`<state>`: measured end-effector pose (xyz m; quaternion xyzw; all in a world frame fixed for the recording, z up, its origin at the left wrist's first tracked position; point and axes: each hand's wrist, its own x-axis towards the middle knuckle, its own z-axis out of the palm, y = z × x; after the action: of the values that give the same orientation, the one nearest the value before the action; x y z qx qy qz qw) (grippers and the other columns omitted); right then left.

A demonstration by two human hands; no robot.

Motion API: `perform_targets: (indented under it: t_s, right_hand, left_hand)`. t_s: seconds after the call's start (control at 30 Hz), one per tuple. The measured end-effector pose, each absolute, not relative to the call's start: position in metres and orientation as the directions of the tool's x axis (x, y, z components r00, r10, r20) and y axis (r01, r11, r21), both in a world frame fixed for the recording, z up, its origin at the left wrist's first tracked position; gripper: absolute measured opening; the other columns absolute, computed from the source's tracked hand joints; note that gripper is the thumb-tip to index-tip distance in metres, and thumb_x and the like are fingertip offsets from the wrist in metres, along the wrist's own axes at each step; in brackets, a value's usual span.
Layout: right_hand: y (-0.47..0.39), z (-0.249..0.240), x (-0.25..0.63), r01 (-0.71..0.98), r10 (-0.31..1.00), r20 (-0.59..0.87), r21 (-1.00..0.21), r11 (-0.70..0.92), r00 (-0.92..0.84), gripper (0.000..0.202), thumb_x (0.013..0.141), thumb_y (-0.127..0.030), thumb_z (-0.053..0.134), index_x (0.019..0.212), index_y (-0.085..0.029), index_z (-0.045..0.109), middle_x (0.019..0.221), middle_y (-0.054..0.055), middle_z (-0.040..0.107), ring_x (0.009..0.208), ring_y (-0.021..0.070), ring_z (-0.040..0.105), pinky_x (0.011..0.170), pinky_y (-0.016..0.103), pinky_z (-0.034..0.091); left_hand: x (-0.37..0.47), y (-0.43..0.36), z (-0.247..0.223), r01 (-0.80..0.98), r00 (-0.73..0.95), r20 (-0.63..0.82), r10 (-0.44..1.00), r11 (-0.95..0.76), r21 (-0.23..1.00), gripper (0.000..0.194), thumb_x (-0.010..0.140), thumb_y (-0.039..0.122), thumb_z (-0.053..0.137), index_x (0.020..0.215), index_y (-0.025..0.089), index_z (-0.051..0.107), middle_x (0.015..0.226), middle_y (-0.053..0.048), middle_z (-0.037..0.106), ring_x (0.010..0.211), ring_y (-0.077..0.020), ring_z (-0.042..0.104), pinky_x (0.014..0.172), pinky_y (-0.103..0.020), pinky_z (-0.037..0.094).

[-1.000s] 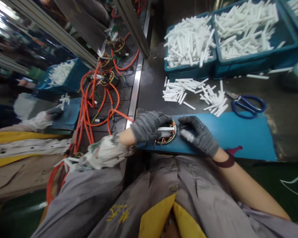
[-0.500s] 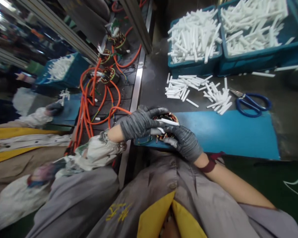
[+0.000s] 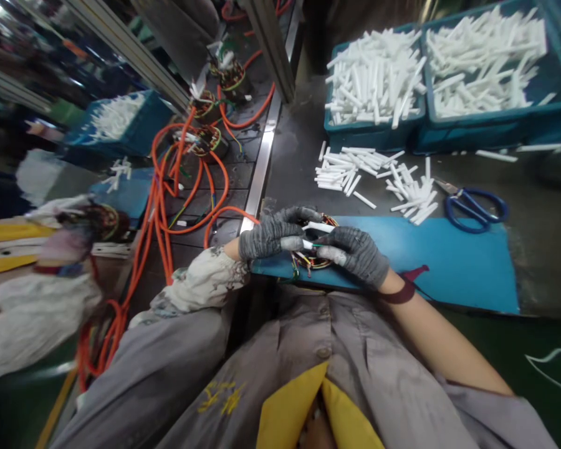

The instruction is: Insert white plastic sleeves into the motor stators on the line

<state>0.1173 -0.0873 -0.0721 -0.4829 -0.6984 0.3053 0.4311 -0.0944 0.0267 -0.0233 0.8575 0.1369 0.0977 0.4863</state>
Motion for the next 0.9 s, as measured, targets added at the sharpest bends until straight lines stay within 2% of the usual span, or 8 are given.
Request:
perform_targets:
  t_s: [0.1,0.17,0.33,0.43,0.57,0.73,0.83,0.9]
  right_hand:
    - [-0.088,-0.07,0.113,0.503,0.957,0.259,-0.815,0.288,-0.129,0.029,0.094,-0.048,0.06,0.1,-0.024,0.075,0.087,0.005,0.077,0.075,0.022,0.072,0.073,0.035,0.057]
    - [-0.09,-0.069,0.11,0.585,0.967,0.24,-0.774,0.241,-0.082,0.03,0.093,-0.048,0.06,0.096,-0.022,0.074,0.085,0.006,0.076,0.075,0.0239,0.071,0.073,0.038,0.057]
    - [-0.101,-0.074,0.113,0.571,0.938,0.348,-0.769,0.288,-0.005,0.027,0.091,-0.043,0.065,0.108,-0.022,0.066,0.095,0.008,0.07,0.083,0.0242,0.068,0.074,0.039,0.057]
    - [-0.112,-0.077,0.12,0.505,0.905,0.417,-0.799,0.325,0.079,0.021,0.09,-0.032,0.065,0.108,-0.024,0.06,0.099,0.007,0.063,0.087,0.0226,0.065,0.075,0.038,0.057]
    - [-0.132,-0.076,0.115,0.557,0.878,0.478,-0.727,0.401,-0.008,0.012,0.089,-0.023,0.065,0.1,-0.025,0.061,0.088,0.003,0.064,0.08,0.0205,0.065,0.071,0.035,0.055]
    - [-0.137,-0.085,0.101,0.741,0.845,0.433,-0.445,0.504,-0.314,0.017,0.094,-0.026,0.06,0.105,-0.024,0.073,0.086,0.007,0.073,0.076,0.0217,0.065,0.069,0.036,0.052]
    - [-0.122,-0.087,0.105,0.755,0.872,0.374,-0.459,0.469,-0.315,0.024,0.098,-0.029,0.053,0.105,-0.024,0.075,0.092,0.009,0.074,0.081,0.0233,0.065,0.074,0.038,0.051]
    - [-0.109,-0.082,0.109,0.759,0.891,0.359,-0.487,0.432,-0.277,0.03,0.097,-0.042,0.055,0.102,-0.021,0.075,0.091,0.011,0.074,0.083,0.0251,0.066,0.075,0.039,0.051]
  left_hand:
    - [-0.095,0.033,-0.027,0.086,0.95,0.075,0.302,-0.486,0.87,0.037,0.097,0.04,0.055,0.122,0.014,0.067,0.14,-0.016,0.056,0.129,-0.0249,0.057,0.109,-0.04,0.048]
    - [-0.093,0.038,-0.023,0.093,0.954,0.095,0.284,-0.582,0.808,0.036,0.093,0.042,0.061,0.118,0.017,0.071,0.142,-0.015,0.055,0.13,-0.0261,0.055,0.111,-0.042,0.046]
    - [-0.067,0.031,-0.001,0.227,0.969,-0.01,0.246,-0.875,0.428,0.031,0.086,0.039,0.07,0.112,0.024,0.077,0.145,-0.011,0.056,0.139,-0.0357,0.044,0.116,-0.056,0.035]
    - [-0.044,0.017,0.004,0.284,0.958,-0.059,0.28,-0.901,0.329,0.028,0.085,0.033,0.071,0.109,0.021,0.078,0.148,-0.011,0.054,0.141,-0.0373,0.041,0.117,-0.056,0.034]
    - [-0.042,0.009,0.003,0.294,0.952,-0.038,0.303,-0.876,0.382,0.028,0.088,0.038,0.069,0.106,0.019,0.079,0.15,-0.011,0.052,0.134,-0.0346,0.05,0.112,-0.049,0.041]
    - [-0.1,0.029,0.003,0.258,0.902,0.137,0.41,-0.765,0.59,0.054,0.093,0.042,0.062,0.141,0.018,0.056,0.14,-0.013,0.061,0.123,-0.0241,0.062,0.104,-0.037,0.049]
    - [-0.134,0.042,-0.006,0.26,0.902,0.057,0.427,-0.645,0.719,0.044,0.095,0.039,0.059,0.134,0.017,0.062,0.122,-0.01,0.072,0.111,-0.0197,0.068,0.097,-0.032,0.054]
    - [-0.145,0.043,-0.012,0.311,0.883,0.024,0.469,-0.622,0.719,0.037,0.097,0.035,0.055,0.127,0.018,0.067,0.118,-0.009,0.074,0.109,-0.0188,0.07,0.097,-0.031,0.055]
